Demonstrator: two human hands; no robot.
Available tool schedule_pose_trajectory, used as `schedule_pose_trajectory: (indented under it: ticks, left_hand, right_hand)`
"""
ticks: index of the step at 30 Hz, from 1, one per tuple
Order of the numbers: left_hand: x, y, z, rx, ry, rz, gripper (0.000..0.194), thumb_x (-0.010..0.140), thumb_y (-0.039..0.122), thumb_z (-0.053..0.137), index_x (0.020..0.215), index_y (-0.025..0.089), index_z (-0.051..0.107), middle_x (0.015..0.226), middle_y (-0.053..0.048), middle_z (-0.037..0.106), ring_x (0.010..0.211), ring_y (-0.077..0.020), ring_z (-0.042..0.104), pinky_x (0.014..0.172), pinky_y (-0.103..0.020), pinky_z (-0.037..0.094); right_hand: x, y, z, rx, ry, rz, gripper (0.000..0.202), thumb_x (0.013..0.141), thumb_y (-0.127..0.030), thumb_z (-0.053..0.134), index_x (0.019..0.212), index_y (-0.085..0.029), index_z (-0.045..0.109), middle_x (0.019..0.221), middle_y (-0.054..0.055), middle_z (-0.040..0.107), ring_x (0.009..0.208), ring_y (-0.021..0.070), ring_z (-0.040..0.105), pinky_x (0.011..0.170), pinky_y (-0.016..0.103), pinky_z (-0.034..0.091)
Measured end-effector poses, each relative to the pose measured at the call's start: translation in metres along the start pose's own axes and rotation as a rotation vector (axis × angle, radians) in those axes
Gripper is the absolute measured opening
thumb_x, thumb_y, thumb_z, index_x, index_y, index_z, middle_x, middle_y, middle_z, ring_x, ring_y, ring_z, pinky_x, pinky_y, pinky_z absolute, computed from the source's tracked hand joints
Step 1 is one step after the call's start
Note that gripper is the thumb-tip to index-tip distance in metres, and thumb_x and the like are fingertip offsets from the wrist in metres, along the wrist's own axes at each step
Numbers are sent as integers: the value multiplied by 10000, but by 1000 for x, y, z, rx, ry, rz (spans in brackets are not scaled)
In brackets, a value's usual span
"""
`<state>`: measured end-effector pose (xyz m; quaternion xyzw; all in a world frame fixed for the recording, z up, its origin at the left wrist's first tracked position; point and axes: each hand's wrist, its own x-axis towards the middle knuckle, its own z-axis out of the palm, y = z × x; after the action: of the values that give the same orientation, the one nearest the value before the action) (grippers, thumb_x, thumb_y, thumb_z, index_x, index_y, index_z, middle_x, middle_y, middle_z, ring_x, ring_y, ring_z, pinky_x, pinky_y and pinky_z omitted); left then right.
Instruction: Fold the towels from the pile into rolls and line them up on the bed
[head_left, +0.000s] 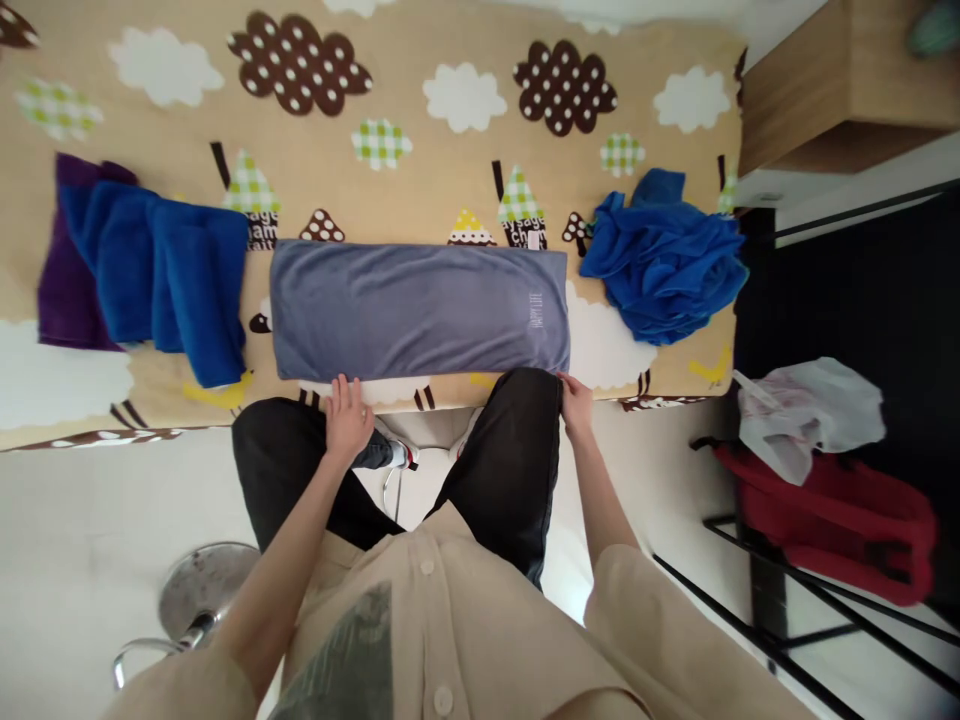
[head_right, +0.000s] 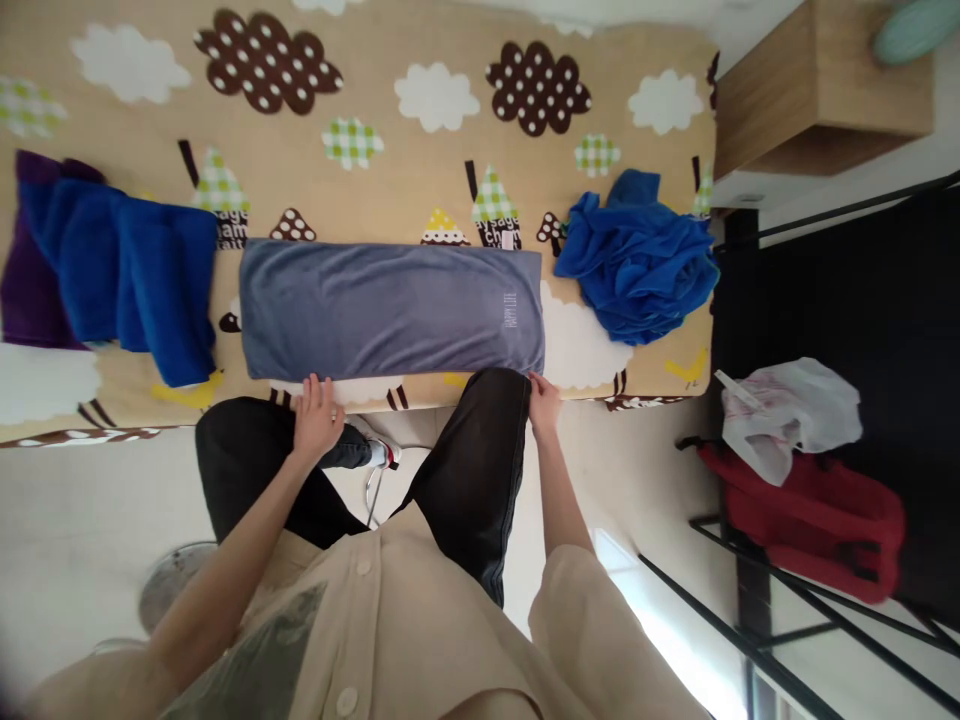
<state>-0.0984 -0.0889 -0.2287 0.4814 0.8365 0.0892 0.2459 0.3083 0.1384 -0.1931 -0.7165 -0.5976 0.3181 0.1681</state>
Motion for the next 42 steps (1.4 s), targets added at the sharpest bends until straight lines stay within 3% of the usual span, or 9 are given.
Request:
schedule_pose_trajectory:
  ticks: [4,6,8,11,14,18,26,37,42]
  left_hand:
    - [-28,29,12,-221,-5,-104,654,891,213,561,1514,22,509,1726,-270,223,1643,-406,119,1317,-600,192]
    - [-37,51,20,-576,29,-251,530,852,178,622,1375,97,627,1716,-220,291,1643,-379,151,1330,-558,196]
    - [-40,77,31,-965,27,-436,386,827,172,686,1213,146,689,1629,-207,441,1586,-381,316,1302,-543,277]
    - [-34,116,49,-1267,-59,-592,285,857,240,737,1123,155,686,1265,-210,698,1234,-344,672,1095,-534,513]
    - [-16,143,62,-1450,-93,-628,249,945,284,680,1166,173,665,1068,-138,751,981,-211,738,948,-384,584]
    - [9,158,62,-1673,-51,-642,144,999,244,627,1123,190,678,1156,-104,756,1026,-139,725,939,-261,565]
    - [42,174,62,-1869,47,-749,82,1038,199,586,1060,177,662,1332,-120,723,1140,-139,716,971,-249,568]
    - [27,183,75,-1991,135,-791,96,1019,165,612,1111,163,636,1415,-172,676,1319,-208,666,1112,-356,539]
    - [27,178,75,-2017,114,-805,45,1032,153,594,1071,149,615,1395,-191,685,1345,-226,649,1148,-364,518]
  right_hand:
    - [-88,-52,3,-133,62,-69,665,1021,-475,376,1541,-99,545,1634,211,461,1509,347,465,1237,544,399]
    - [-121,-75,7,-318,11,-172,680,1021,-478,436,1614,-146,459,1746,176,255,1593,410,291,1249,613,346]
    - [-135,-91,9,-464,-33,-209,657,1019,-441,471,1633,-210,438,1772,131,191,1599,464,225,1226,670,335]
    - [-131,-98,6,-541,-72,-200,647,1006,-404,503,1631,-250,440,1764,107,227,1572,489,257,1200,670,361]
    - [-119,-93,2,-534,-73,-190,653,994,-415,516,1625,-263,445,1755,97,253,1554,481,283,1190,648,376]
    - [-119,-88,1,-522,-71,-191,649,982,-415,514,1614,-278,453,1745,87,274,1536,461,305,1176,624,383]
    - [-119,-98,7,-547,-62,-202,652,972,-400,503,1607,-260,450,1728,103,288,1516,462,306,1166,638,366]
    - [-115,-100,9,-560,-74,-186,650,970,-409,489,1601,-259,443,1723,106,286,1516,451,287,1149,646,387]
    - [-93,-102,13,-619,-73,-166,583,978,-427,485,1517,-215,553,1655,140,412,1463,460,364,1149,657,372]
